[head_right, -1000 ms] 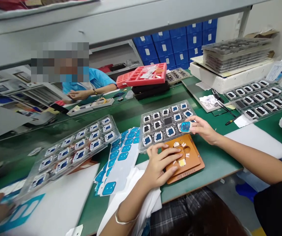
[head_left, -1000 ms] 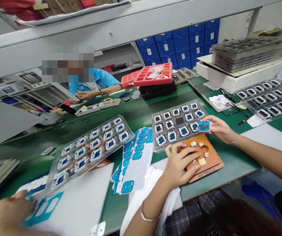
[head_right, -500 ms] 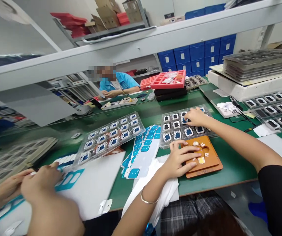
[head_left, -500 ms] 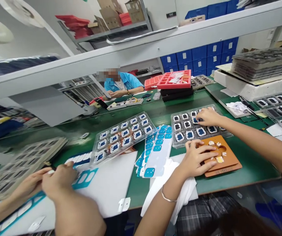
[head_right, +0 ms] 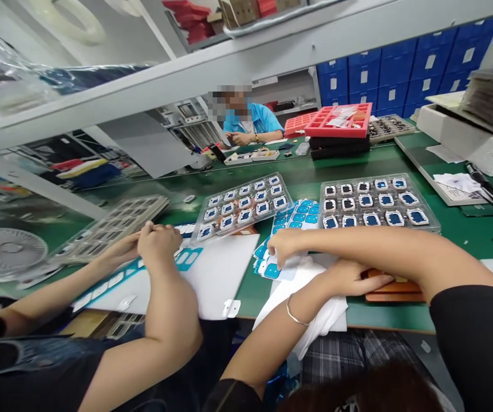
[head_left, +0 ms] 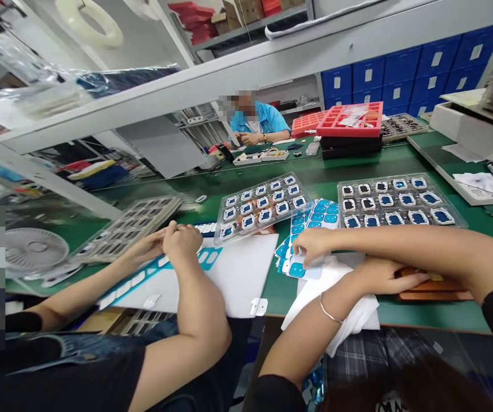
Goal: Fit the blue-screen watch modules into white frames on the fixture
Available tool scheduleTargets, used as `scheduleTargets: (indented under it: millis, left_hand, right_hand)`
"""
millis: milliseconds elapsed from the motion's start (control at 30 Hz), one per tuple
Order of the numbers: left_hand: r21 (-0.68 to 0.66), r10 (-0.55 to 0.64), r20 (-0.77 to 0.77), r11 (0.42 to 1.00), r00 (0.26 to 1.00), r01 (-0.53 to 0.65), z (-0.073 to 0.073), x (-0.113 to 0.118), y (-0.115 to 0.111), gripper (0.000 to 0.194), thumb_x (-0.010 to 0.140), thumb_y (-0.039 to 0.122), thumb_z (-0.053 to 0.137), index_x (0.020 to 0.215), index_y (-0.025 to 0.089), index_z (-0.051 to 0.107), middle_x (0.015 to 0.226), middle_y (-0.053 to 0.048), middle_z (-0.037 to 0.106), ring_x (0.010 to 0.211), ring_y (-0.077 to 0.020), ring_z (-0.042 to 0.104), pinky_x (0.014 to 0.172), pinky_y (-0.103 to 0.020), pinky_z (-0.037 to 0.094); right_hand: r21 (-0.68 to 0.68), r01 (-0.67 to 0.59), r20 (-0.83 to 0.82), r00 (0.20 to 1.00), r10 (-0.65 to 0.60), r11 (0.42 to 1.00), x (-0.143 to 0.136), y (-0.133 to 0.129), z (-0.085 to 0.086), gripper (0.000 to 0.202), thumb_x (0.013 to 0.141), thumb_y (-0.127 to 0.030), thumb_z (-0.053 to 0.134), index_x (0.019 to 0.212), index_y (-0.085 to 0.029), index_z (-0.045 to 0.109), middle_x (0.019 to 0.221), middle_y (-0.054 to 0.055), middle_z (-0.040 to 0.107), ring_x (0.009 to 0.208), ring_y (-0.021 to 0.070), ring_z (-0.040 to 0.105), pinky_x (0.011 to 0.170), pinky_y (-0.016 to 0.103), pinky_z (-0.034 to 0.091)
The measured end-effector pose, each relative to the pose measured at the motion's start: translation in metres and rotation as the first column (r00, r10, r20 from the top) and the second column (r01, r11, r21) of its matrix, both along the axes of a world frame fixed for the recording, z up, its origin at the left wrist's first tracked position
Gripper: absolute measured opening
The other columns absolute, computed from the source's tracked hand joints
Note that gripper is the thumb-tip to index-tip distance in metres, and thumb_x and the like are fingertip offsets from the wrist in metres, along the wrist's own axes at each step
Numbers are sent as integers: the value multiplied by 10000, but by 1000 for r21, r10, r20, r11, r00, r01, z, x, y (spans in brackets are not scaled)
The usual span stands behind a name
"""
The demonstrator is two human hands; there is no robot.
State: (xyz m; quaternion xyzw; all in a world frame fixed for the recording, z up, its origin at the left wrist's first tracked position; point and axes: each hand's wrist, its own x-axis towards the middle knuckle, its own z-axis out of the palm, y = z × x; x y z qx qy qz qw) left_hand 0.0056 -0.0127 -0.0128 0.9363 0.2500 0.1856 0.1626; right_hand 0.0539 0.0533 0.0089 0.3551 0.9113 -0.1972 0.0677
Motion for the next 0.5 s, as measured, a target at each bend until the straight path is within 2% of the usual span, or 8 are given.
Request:
scheduleTargets:
  millis: [33, 67, 100, 167, 200, 300, 400, 500]
  left_hand:
    - [5, 31, 12, 999, 999, -31, 8, -23, 5, 268, 997, 340, 502, 1202, 197, 599, 1260, -90, 590, 1068, -196, 609, 925, -385, 540]
    - [16, 43, 16, 999, 999, -43, 17, -48, 11, 385, 1072, 146, 167, 1266, 3, 467, 1261, -164, 552, 1108, -133, 589, 890, -460, 446]
    - [25, 96, 58, 995, 994, -97, 27, -73, 19, 436, 1037, 420, 347, 1148, 94, 613, 1195, -54, 605, 1061, -248, 628, 903, -406, 519]
    - [58, 169, 129, 982, 977, -177, 44, -125, 34, 381, 985, 459, 494, 1122, 127, 622, 1151, -80, 635, 1055, -223, 636, 906, -417, 538]
    - [76, 202, 172, 973, 964, -217, 51, -149, 42, 484, 985, 520, 438, 1022, 75, 627, 1138, -98, 661, 1000, -228, 652, 892, -473, 503]
    - [116, 287, 282, 937, 915, -330, 63, -205, 60, 616, 957, 668, 301, 751, 237, 689, 753, -56, 660, 1128, -295, 632, 817, -501, 534]
    - [138, 338, 341, 905, 877, -402, 63, -228, 68, 638, 900, 748, 337, 692, 264, 698, 620, -61, 598, 1139, -304, 631, 794, -505, 532]
    - [136, 363, 332, 895, 870, -425, 60, -216, 61, 748, 924, 735, 237, 780, 182, 719, 722, -51, 659, 1063, -269, 668, 847, -453, 505]
  right_hand:
    - [-14, 10, 4, 1000, -10, 1000, -8, 0, -6, 465, 658, -253, 858, 1096, -197, 710, 1013, 19, 718, 921, 217, 654, 555, 235, 381]
    - [-24, 19, 4, 1000, -19, 1000, -14, 0, -11, 492, 647, -269, 868, 1104, -190, 704, 1041, 28, 710, 942, 224, 649, 555, 234, 387]
    - [-34, 25, 0, 1000, -25, 999, -18, 0, -15, 508, 636, -276, 877, 1103, -186, 701, 1072, 35, 699, 964, 228, 643, 561, 232, 394]
    - [-56, 25, -11, 1000, -26, 998, -20, 0, -20, 503, 619, -264, 890, 1078, -184, 702, 1121, 40, 675, 993, 227, 630, 575, 226, 406]
    - [-68, 23, -15, 1000, -24, 997, -20, 0, -21, 484, 617, -253, 892, 1057, -183, 704, 1132, 42, 665, 994, 224, 627, 576, 224, 408]
    - [-104, 18, -26, 999, -21, 994, -19, 1, -23, 427, 612, -217, 890, 996, -174, 709, 1130, 49, 645, 964, 217, 625, 562, 224, 403]
    - [-121, 21, -50, 998, -27, 992, -20, 1, -26, 418, 579, -178, 897, 951, -165, 707, 1098, 55, 634, 939, 220, 619, 566, 224, 404]
    - [-132, 22, -96, 995, -35, 991, -21, 1, -29, 392, 576, -168, 893, 913, -157, 692, 1102, 63, 611, 928, 215, 606, 578, 222, 405]
